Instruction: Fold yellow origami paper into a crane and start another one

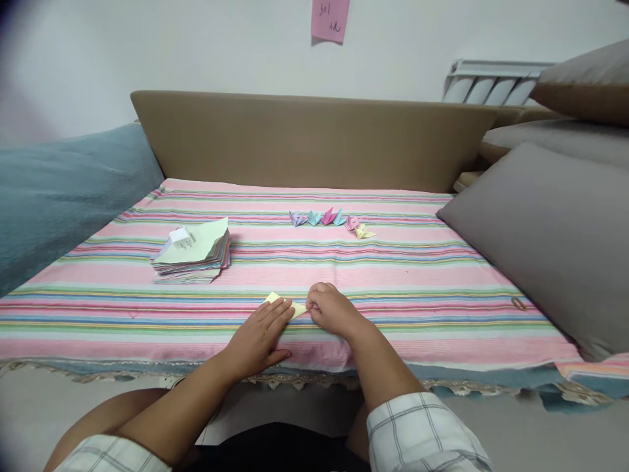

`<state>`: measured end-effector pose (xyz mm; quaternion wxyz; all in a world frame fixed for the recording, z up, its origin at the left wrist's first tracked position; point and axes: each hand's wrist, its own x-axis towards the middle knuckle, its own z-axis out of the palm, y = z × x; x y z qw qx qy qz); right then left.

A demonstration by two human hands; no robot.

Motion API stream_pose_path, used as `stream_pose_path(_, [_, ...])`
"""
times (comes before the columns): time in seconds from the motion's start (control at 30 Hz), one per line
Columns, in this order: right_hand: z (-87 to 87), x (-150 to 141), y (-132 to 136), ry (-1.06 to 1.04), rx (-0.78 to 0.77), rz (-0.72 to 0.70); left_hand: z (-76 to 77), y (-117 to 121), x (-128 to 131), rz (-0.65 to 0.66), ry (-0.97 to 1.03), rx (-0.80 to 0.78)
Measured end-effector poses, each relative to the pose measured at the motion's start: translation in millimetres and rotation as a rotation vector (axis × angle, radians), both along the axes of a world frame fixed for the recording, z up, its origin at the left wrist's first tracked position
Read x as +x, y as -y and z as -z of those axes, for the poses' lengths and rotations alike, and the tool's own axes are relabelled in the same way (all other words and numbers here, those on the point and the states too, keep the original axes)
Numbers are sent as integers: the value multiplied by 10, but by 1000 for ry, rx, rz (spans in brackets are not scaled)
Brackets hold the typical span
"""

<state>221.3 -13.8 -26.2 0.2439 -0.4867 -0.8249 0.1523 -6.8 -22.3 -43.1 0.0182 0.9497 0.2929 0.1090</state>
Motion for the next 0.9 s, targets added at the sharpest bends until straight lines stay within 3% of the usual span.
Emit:
stream_pose_path(0.37, [43, 16, 12, 93, 39, 34, 27, -3, 6, -4, -42, 11])
stream_pose_path(0.47, [29, 45, 17, 60, -5, 134, 31, -4, 4, -2, -31, 22])
stream_pose_path(0.63, [-64, 44, 68, -53, -210, 328, 23, 1, 4, -6, -23, 30])
stream_pose_path(0.77, [-72, 22, 95, -96, -313, 275, 14, -3, 6, -11, -46, 21])
stream_pose_path(0.9, [-26, 22, 80, -170, -319, 226, 12, -6, 1, -9, -55, 24])
